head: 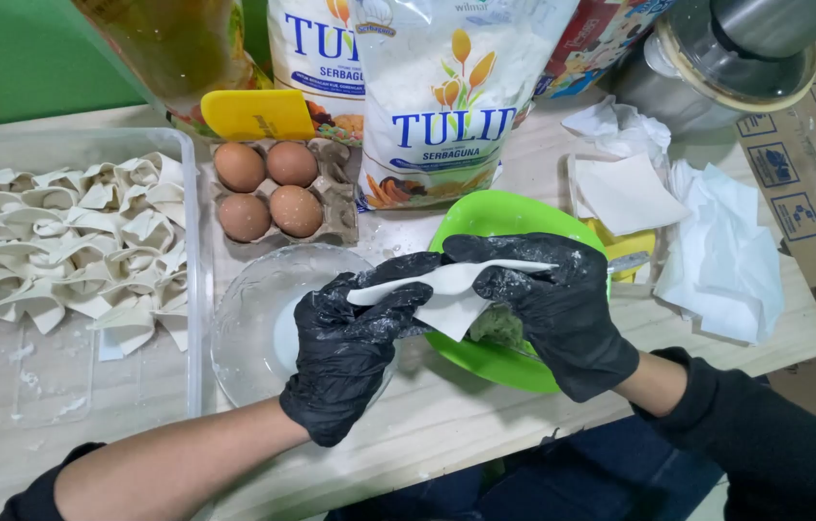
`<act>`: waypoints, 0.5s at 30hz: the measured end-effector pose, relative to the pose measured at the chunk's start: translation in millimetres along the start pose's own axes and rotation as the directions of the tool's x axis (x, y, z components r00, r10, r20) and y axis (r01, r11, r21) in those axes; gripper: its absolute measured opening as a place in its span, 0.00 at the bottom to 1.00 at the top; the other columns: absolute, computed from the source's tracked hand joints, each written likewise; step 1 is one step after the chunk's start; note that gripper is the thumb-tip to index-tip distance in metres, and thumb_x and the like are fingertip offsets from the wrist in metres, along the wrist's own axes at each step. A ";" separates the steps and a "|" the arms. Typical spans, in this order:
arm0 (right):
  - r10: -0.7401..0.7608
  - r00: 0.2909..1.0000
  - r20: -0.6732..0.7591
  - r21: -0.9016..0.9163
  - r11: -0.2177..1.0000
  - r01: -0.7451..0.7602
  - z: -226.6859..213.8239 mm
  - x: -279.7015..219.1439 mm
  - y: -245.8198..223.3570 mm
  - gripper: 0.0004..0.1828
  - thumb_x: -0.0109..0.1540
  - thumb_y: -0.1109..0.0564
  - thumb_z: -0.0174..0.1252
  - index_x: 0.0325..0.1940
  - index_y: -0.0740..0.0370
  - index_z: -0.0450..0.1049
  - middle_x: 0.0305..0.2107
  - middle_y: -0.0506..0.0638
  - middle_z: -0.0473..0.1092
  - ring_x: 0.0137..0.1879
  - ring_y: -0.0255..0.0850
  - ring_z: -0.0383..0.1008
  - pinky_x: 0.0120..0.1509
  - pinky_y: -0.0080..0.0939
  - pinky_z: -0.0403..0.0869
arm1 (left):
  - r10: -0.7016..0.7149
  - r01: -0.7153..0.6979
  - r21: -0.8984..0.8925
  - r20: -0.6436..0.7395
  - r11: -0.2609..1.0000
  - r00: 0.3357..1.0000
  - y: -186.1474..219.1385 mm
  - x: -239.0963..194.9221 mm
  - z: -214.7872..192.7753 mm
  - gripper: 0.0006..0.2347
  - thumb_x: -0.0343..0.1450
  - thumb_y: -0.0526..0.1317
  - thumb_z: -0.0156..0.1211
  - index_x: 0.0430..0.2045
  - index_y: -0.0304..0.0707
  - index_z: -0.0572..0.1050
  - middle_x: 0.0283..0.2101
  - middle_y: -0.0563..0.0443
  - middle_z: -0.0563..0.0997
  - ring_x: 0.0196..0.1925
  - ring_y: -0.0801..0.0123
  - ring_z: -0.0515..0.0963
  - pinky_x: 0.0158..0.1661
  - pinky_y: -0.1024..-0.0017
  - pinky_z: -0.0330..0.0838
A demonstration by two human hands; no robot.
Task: The person is filling thin dough wrappers with a meat mixture and folding them into dumplings.
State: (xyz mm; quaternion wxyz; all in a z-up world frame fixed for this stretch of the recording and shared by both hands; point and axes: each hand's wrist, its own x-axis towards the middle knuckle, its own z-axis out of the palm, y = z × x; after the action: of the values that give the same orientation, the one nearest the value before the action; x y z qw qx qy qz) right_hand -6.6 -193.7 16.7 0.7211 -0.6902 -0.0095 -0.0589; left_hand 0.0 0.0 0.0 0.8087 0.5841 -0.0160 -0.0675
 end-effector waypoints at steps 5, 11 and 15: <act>-0.109 0.990 0.090 -0.338 0.932 0.134 -5.2 3.1 5.0 0.12 0.58 0.64 0.66 0.47 0.64 0.81 0.46 0.54 0.80 0.53 0.41 0.83 0.62 0.38 0.82 | 0.017 -0.016 0.013 -0.022 1.000 1.000 -14.3 -0.4 -4.5 0.10 0.64 0.24 0.66 0.38 0.25 0.83 0.46 0.38 0.87 0.47 0.61 0.87 0.51 0.71 0.84; -0.138 0.989 0.055 -0.396 0.906 0.148 -19.6 0.7 30.1 0.14 0.55 0.64 0.71 0.45 0.60 0.82 0.43 0.51 0.81 0.50 0.38 0.83 0.61 0.38 0.84 | 0.094 -0.102 0.122 0.070 0.987 0.993 6.1 -0.5 0.4 0.10 0.66 0.29 0.68 0.41 0.31 0.83 0.49 0.41 0.86 0.50 0.66 0.85 0.54 0.73 0.81; -0.279 0.944 0.176 -0.421 0.846 0.328 -15.1 1.8 16.8 0.14 0.55 0.67 0.72 0.44 0.63 0.81 0.44 0.54 0.80 0.50 0.41 0.83 0.62 0.39 0.82 | 0.168 -0.184 0.205 0.095 0.961 0.981 -2.9 0.0 -4.0 0.09 0.67 0.29 0.68 0.40 0.35 0.84 0.46 0.44 0.87 0.48 0.66 0.87 0.53 0.74 0.82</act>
State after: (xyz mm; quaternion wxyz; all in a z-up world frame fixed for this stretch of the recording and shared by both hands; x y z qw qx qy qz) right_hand -4.2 -208.3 -0.6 0.5244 -0.8282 -0.1437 -0.1354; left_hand 0.1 2.9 -4.0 0.7431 0.6606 -0.1059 -0.0156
